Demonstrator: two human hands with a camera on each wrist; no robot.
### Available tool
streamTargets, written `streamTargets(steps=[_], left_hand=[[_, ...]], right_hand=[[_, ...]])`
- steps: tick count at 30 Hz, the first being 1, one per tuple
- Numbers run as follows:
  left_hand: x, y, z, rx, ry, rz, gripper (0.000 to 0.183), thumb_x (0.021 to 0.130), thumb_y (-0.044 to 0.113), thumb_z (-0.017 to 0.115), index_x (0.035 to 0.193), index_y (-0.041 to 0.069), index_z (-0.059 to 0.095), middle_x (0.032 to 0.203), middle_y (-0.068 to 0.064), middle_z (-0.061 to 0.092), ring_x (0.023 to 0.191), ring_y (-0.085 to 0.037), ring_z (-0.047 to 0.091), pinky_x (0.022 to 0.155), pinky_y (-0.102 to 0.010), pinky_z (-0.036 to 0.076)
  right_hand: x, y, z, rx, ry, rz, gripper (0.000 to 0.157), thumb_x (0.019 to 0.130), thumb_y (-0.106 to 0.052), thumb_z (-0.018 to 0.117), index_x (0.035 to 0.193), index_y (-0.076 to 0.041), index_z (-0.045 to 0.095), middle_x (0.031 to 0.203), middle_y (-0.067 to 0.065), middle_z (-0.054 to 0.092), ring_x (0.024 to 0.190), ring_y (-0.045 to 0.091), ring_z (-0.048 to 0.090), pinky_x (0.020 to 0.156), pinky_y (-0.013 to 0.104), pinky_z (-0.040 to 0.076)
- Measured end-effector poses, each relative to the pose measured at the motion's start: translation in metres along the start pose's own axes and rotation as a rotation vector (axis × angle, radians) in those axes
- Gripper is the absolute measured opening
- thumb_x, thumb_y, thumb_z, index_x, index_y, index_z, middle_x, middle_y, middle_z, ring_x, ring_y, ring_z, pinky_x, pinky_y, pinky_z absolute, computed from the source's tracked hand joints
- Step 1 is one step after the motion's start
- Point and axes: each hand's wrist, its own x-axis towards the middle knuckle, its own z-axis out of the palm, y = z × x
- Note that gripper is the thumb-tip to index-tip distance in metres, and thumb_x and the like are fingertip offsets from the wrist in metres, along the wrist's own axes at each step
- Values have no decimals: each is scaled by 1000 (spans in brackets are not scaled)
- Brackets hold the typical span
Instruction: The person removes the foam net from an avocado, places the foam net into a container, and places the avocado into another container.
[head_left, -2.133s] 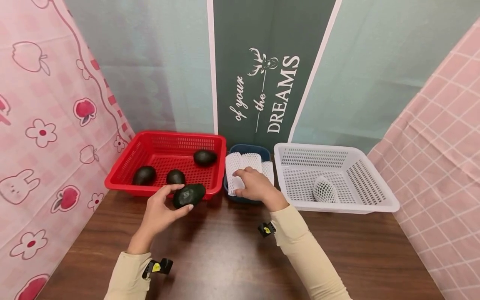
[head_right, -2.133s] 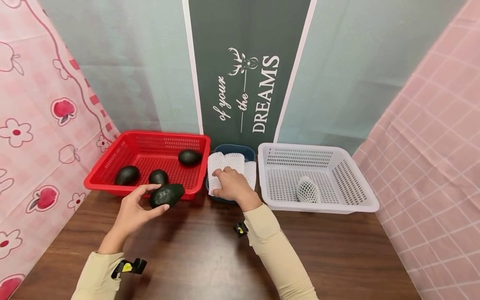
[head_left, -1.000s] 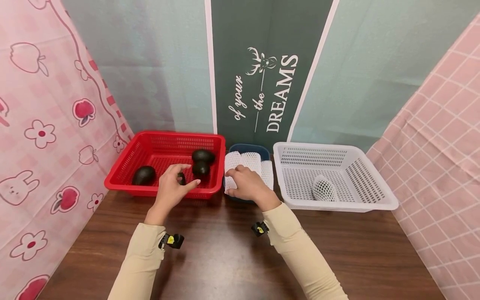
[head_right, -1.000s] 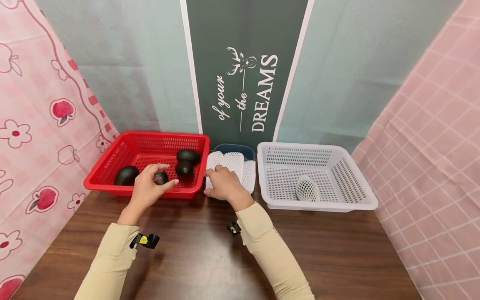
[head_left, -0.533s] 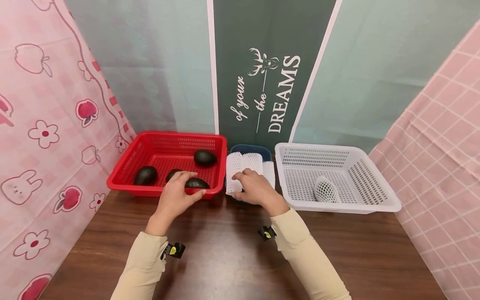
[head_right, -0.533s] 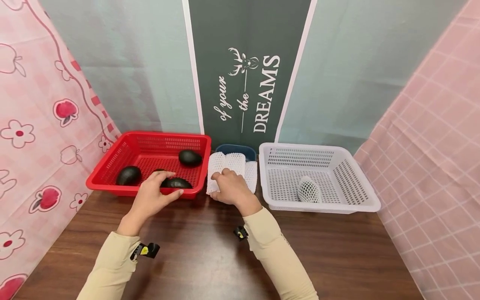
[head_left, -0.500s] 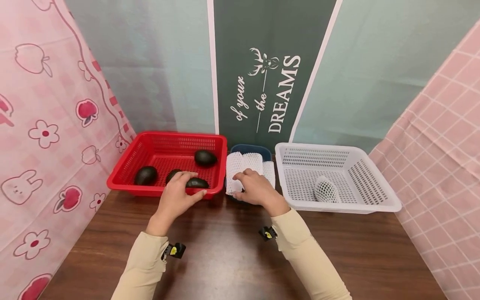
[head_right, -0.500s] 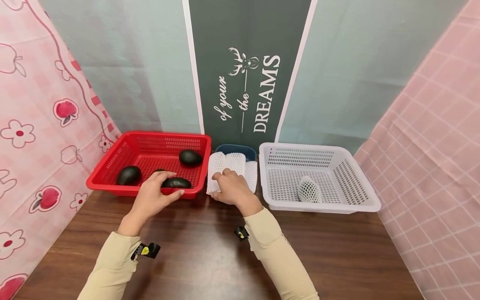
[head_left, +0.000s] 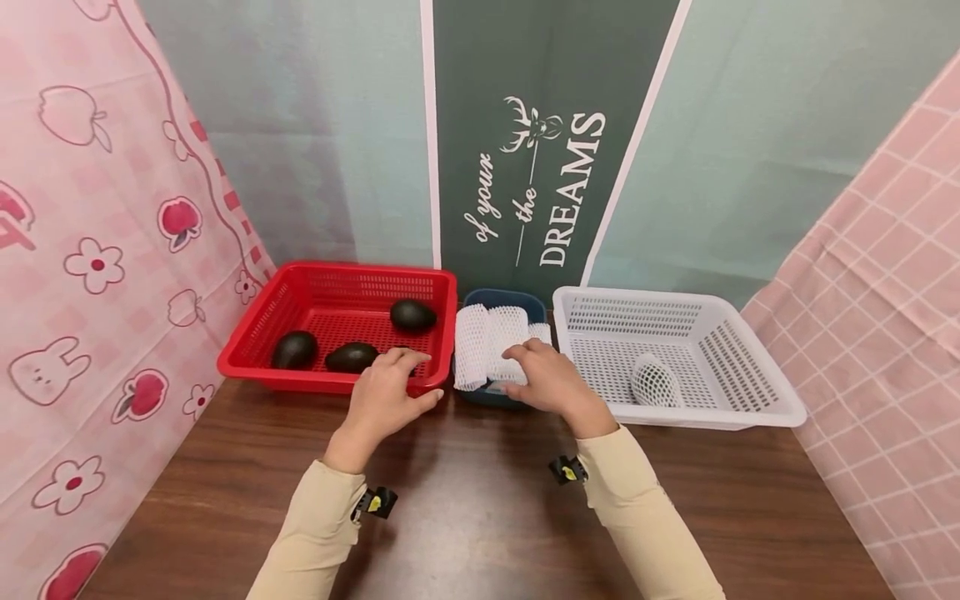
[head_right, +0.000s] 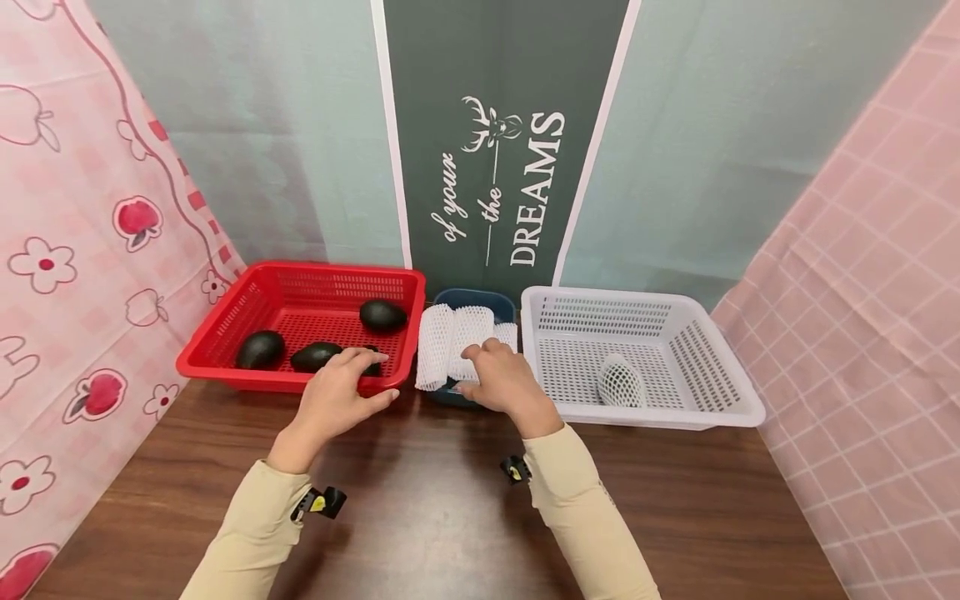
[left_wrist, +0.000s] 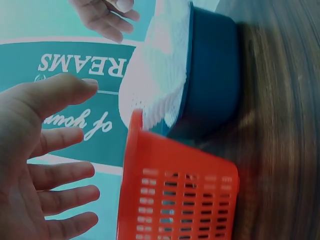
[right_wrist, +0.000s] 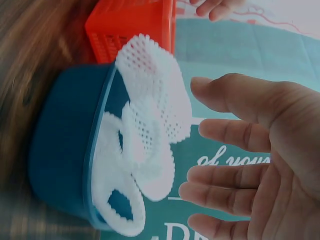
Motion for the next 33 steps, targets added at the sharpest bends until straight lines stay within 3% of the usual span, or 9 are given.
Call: streamTargets(steps=[15,33], left_hand=[[9,31,20,21,-92,69,48,71,38,76,110,11,66,109,-8,60,96,-25,55,73,-43,46],[8,56,38,-2,-170,108,47,73,42,74,111,16,66,107,-5,60,97,-22,54,77,-40,45]], right_hand=[[-18,34,-9,82,16,92,48,78,-23,73,118,-1,59,116,22,54,102,34,53,84,48,44],[-41,103,-5,116,69,201,40,81,-16,69,114,6,60,107,27,56,102,41,50,85,53,40]])
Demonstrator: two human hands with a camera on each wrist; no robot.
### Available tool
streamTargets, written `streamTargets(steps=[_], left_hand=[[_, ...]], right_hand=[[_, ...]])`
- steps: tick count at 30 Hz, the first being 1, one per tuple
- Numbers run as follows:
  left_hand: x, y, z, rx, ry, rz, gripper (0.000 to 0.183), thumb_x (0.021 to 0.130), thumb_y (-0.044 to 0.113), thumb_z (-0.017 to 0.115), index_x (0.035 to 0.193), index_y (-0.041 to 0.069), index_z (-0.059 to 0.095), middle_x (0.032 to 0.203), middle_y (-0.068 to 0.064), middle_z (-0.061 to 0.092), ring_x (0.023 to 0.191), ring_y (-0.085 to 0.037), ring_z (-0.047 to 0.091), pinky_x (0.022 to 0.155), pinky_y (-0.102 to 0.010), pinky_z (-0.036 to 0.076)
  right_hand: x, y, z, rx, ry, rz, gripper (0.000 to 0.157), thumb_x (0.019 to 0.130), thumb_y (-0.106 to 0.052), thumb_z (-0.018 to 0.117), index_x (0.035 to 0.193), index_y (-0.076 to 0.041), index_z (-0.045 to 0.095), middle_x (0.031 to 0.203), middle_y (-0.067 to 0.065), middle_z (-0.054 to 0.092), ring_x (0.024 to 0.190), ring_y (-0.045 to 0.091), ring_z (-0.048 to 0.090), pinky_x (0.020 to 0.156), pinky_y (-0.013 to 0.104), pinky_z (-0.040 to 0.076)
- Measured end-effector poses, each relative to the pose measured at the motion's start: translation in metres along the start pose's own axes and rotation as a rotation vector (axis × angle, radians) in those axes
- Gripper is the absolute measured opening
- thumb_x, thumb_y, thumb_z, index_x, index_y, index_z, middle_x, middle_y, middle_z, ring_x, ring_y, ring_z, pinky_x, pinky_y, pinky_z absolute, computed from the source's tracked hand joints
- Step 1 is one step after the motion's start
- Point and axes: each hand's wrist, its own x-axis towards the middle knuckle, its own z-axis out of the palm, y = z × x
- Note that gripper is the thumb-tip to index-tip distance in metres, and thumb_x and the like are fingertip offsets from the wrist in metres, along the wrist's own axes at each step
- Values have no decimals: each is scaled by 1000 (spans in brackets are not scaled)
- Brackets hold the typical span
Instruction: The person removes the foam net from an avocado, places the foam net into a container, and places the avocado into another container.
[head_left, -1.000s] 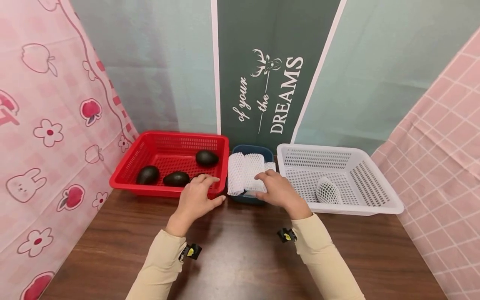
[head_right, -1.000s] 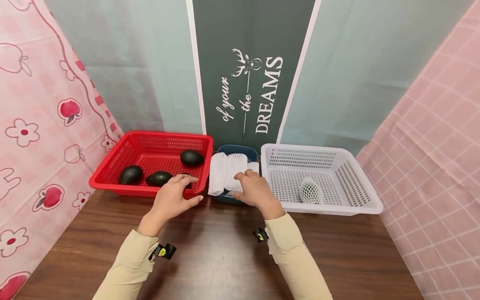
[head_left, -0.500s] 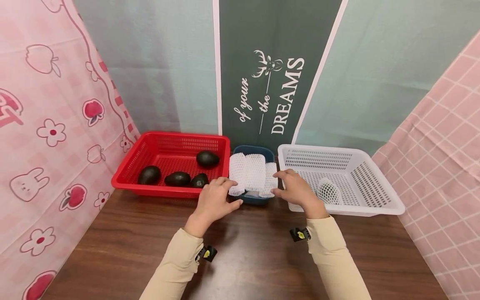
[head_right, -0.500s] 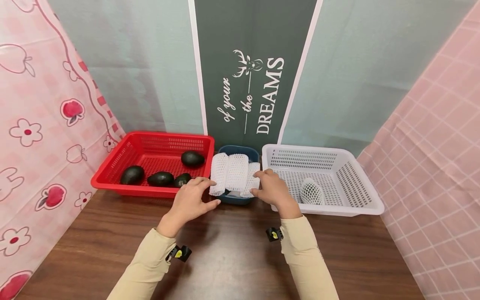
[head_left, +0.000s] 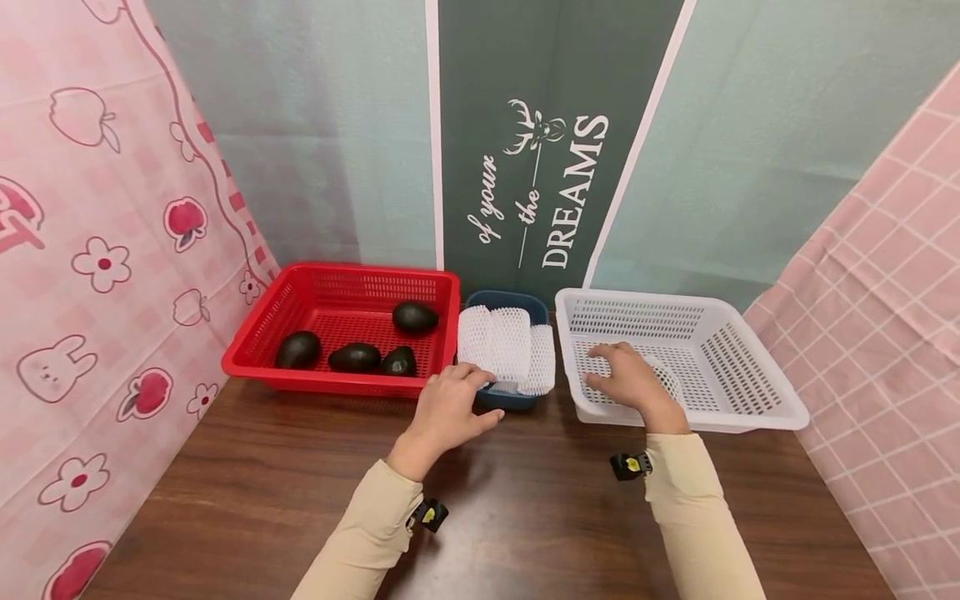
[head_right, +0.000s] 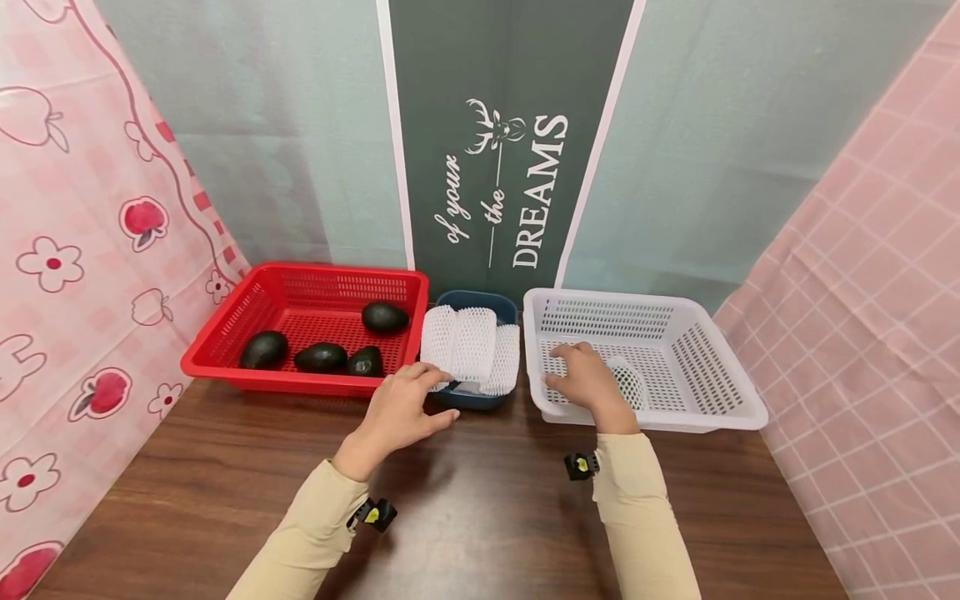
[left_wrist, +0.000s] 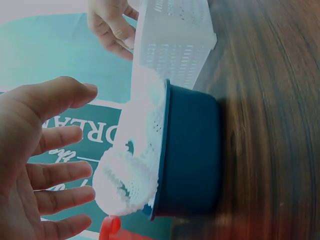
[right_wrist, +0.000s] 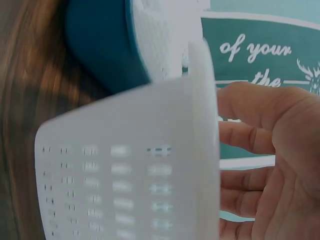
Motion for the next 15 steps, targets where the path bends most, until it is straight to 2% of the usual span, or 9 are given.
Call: streamTargets(steps=[5,15], left_hand=[[1,4,7,16,-4,21,46,74,43,73,112,17,66,107,-4,59,100,-21,54,79,-39,45],[-1,12,22,88,14,93,43,75,44,71,109,18,66,103,-2,58,96,-21,54,73,-37,44]], right_hand=[[-3,13,-2,-19,-6,20,41,81,-17,69,113,7,59,106,28,57,101,41,49,85,54,39],[-12,36,-7,-60,-30,107,44,81,-19,68,114,8,59,105,30,53,97,42,49,81,55,39]])
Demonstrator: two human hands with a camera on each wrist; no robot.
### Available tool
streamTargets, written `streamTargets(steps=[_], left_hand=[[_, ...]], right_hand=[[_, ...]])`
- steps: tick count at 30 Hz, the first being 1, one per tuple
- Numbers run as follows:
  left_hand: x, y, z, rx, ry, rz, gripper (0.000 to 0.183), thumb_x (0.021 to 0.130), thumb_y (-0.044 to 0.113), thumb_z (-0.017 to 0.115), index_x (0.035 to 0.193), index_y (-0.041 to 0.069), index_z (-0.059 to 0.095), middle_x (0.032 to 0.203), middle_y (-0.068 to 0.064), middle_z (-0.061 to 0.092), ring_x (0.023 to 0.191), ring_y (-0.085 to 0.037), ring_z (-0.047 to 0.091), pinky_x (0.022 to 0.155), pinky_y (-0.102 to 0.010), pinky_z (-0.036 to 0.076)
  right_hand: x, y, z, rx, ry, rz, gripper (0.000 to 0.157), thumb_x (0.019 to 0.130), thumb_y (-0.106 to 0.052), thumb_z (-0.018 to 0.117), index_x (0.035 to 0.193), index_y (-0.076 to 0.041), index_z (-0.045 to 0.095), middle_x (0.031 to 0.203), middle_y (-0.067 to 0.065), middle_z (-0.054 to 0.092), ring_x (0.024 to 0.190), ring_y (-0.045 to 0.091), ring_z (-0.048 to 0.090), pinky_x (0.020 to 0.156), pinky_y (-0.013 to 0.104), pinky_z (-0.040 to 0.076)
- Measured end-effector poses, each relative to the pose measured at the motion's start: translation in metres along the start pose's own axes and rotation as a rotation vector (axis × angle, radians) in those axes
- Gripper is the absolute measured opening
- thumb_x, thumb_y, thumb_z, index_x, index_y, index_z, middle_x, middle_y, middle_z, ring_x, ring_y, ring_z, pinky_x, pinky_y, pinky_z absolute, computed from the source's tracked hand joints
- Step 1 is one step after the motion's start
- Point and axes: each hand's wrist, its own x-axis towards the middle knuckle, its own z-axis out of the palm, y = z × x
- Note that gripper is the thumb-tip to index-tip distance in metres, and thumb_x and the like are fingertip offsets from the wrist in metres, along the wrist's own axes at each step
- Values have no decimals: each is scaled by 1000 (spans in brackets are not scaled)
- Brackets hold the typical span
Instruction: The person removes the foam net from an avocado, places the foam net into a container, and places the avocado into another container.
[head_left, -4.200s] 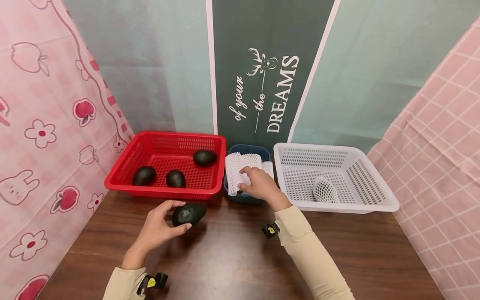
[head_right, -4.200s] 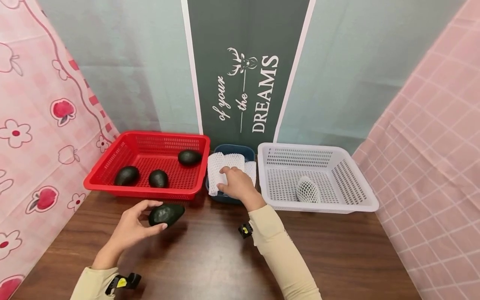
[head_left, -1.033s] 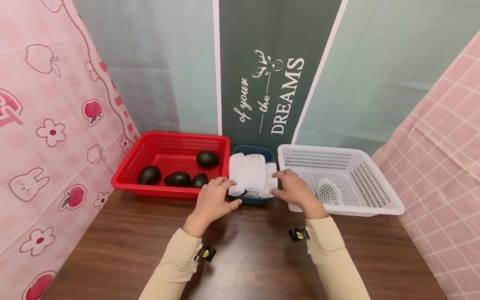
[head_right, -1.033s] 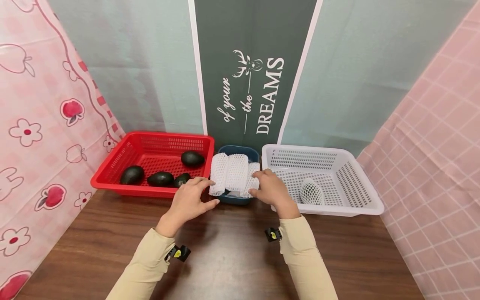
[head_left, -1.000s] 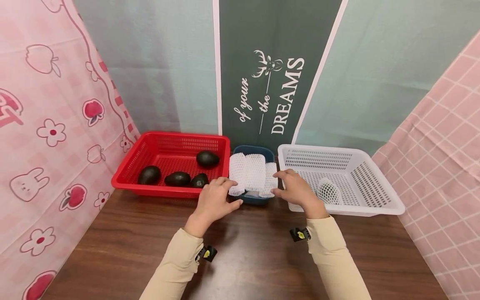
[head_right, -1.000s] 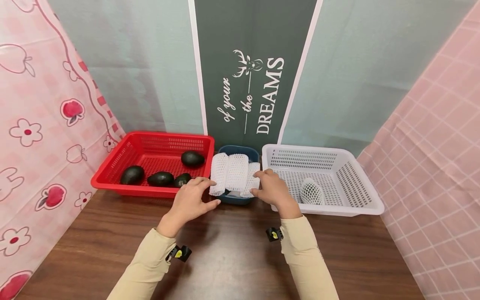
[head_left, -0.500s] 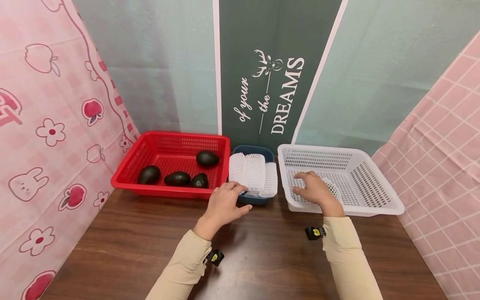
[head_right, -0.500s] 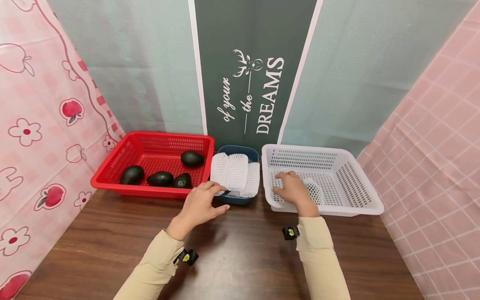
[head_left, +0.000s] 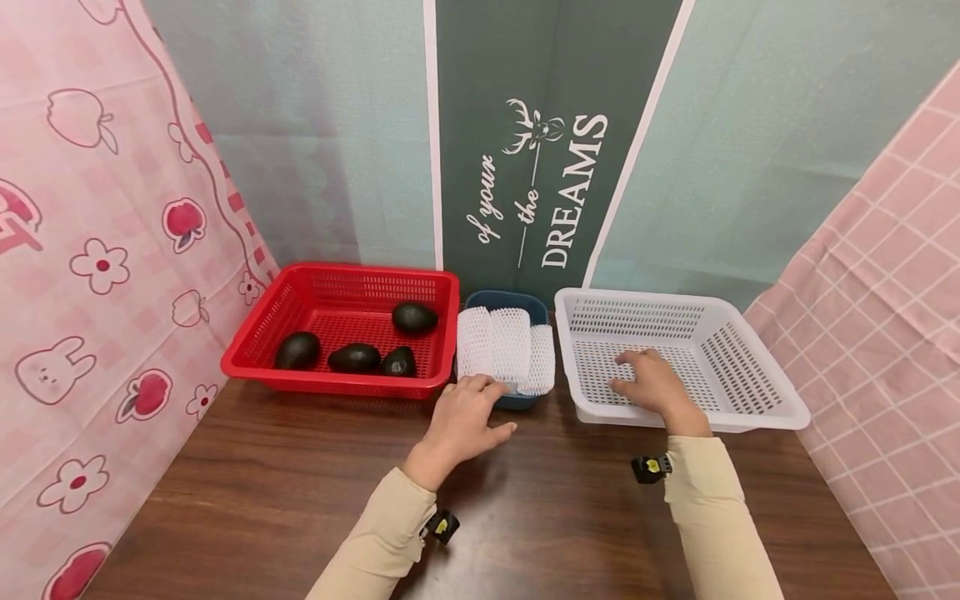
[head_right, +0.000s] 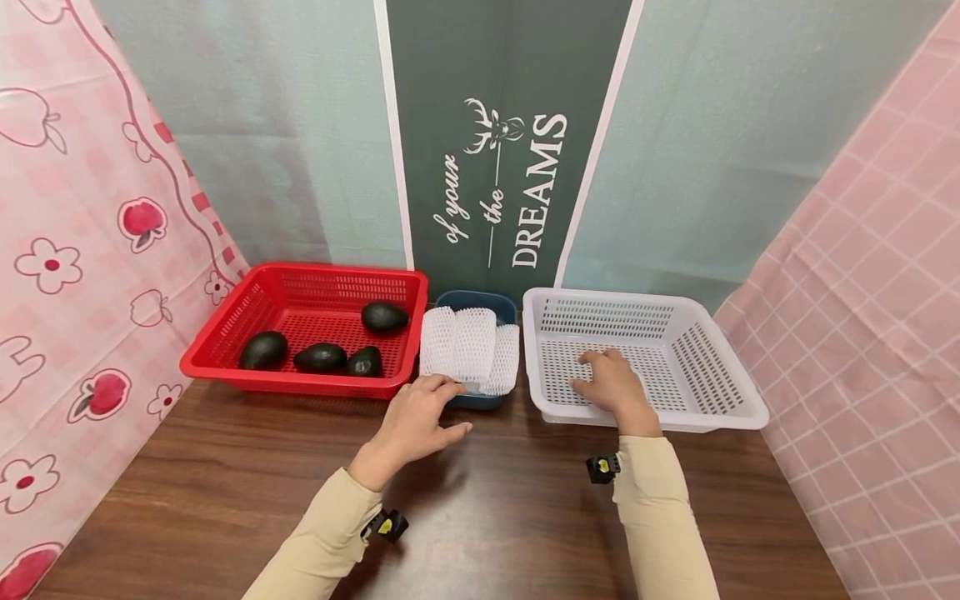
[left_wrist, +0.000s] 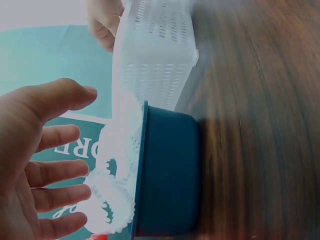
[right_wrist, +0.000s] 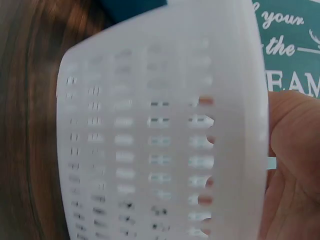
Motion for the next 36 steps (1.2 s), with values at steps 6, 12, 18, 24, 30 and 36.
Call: streamTargets(steps=[6,12,18,24,30,36], left_hand=[[-1,7,5,-9,18,33,41,75,42,72,108,18,66,104,0,59,95,-20,55,76,-36,44],[-3,14,8,-23,-8,52,41,75,42,72,108,18,66,107,-1,59,96,-20,54,80,-37,45],[-3,18,13,-29,-65,85,44,75,44,71,111,19,66,108,-2,56,95,-22,53,73,-35,44],[-4,21,19,-36,-145,121,47,75,45,72,114,20,65,112,-5,56,100,-22,53,75,-34,44],[-4,22,24,-51,-218,148,47,76,44,72,116,21,64,112,-4,56,98,-21,53,75,-33,44],[-3,24,27,-59,-288,150,48,75,45,73,116,23,65,112,-3,56,96,-20,54,76,-33,43]], right_hand=[[-4,20,-1,-16,9,37,46,81,-21,67,114,8,58,102,31,54,98,45,46,81,56,38],[-5,34,-1,-21,-24,74,47,81,-22,66,115,8,56,100,30,55,98,44,44,79,56,38],[-3,43,1,-43,-58,73,50,80,-22,66,119,8,54,101,30,58,101,49,42,79,59,37],[-2,51,4,-1,-147,133,56,82,-22,65,127,6,48,113,37,50,108,57,35,82,64,34],[3,57,5,72,-232,183,65,81,-18,64,136,3,38,124,42,36,115,59,25,84,66,31],[9,60,9,70,-278,157,68,77,-16,68,137,0,39,126,40,38,113,57,30,84,65,32]])
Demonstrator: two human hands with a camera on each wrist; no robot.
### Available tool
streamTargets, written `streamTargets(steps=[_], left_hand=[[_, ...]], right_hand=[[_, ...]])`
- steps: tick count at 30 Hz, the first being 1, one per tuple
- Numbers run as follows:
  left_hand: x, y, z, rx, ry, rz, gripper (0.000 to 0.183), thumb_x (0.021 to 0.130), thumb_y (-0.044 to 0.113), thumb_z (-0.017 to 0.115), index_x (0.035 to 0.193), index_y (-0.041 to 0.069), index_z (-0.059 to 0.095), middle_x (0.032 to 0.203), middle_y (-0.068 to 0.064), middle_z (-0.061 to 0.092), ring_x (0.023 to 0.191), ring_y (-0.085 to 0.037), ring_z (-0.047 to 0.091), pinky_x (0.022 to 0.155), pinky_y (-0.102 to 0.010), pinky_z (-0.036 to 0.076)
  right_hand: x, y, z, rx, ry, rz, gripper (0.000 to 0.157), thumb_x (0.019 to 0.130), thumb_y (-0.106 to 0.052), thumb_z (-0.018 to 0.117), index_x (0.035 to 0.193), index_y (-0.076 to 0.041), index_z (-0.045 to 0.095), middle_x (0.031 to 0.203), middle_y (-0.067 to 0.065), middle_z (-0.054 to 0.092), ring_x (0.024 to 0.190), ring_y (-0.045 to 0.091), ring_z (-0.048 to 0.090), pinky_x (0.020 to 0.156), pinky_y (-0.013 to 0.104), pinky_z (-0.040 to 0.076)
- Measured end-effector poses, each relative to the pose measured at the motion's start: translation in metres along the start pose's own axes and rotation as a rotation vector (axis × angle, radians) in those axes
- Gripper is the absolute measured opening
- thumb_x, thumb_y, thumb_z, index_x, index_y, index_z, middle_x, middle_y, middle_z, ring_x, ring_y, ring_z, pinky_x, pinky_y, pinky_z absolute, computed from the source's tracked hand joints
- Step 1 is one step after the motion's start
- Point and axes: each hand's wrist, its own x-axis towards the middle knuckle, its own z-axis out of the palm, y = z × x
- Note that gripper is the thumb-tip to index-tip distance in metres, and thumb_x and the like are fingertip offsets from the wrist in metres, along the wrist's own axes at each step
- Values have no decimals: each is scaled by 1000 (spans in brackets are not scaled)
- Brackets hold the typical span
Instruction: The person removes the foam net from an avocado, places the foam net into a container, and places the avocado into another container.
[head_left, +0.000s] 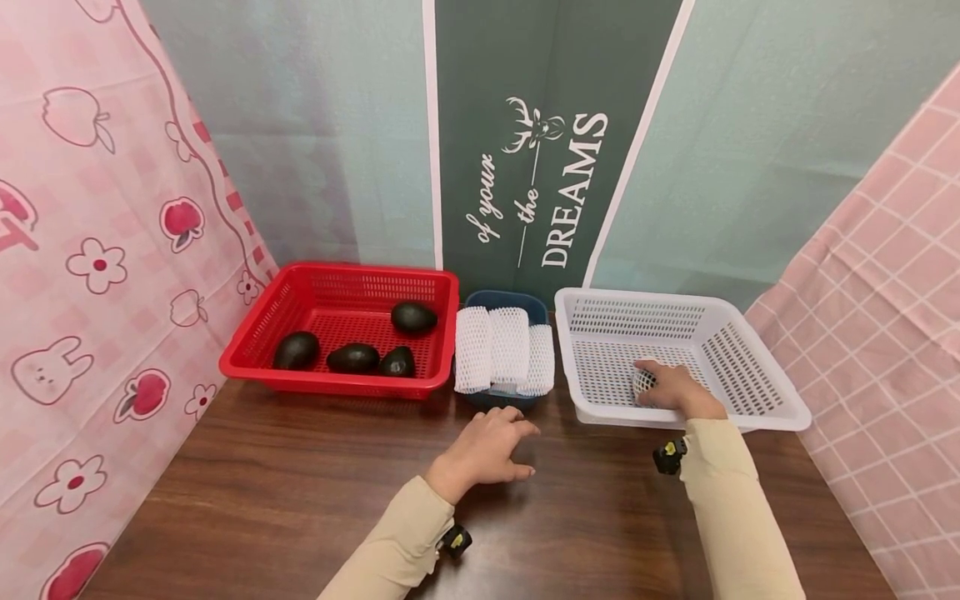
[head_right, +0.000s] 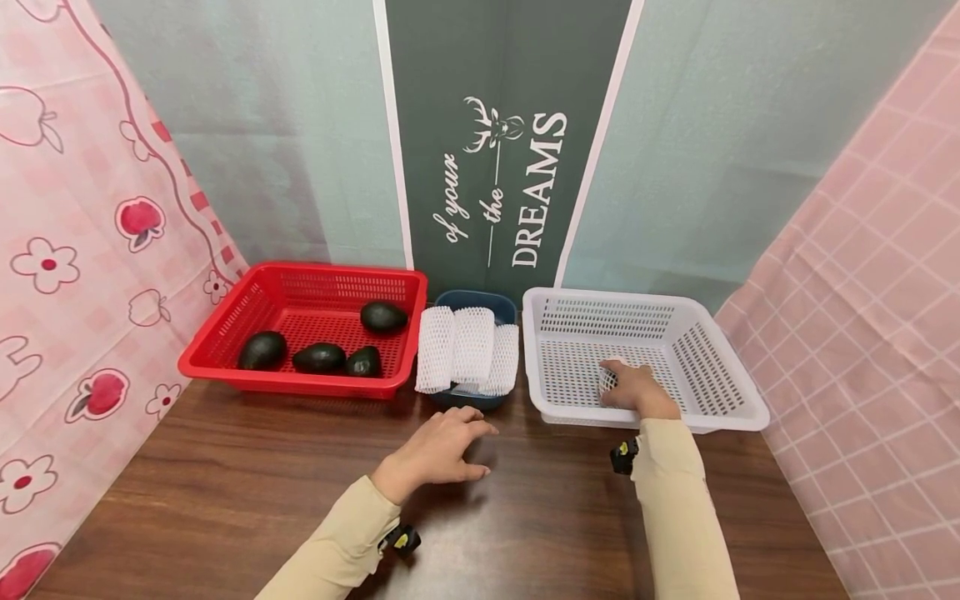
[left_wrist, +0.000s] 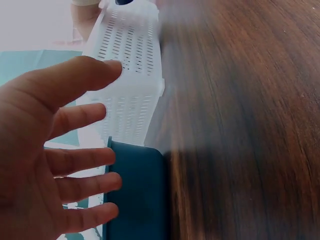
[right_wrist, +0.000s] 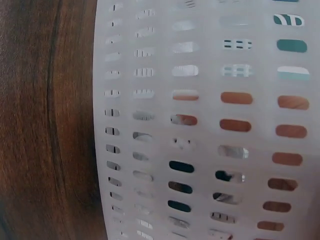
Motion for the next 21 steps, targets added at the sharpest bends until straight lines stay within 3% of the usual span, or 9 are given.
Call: streamTargets(steps=[4,14,21], left_hand=[[1,0,2,-4,-17,-2,47,74,44,73,115,23,65,111,-2,56,95,-20,54,75,-33,43],[1,-1,0,-15,-7,4,45,74,43,74,114,23,66,111,-3,56,94,-20,54,74,-32,43],[0,-5,-14,-18,33,2,45,75,41,73,114,21,66,111,-5,57,96,-22,55,76,-36,44]], right_hand=[[3,1,1,-23,17,-22,61,76,-13,68,131,1,46,120,36,46,101,49,41,81,59,37],[4,1,2,-42,70,-62,57,71,-10,68,125,1,52,113,34,51,98,48,42,78,57,37],[-1,-7,-8,-88,167,-73,54,78,-17,66,127,-2,48,109,35,49,102,52,41,77,62,36]])
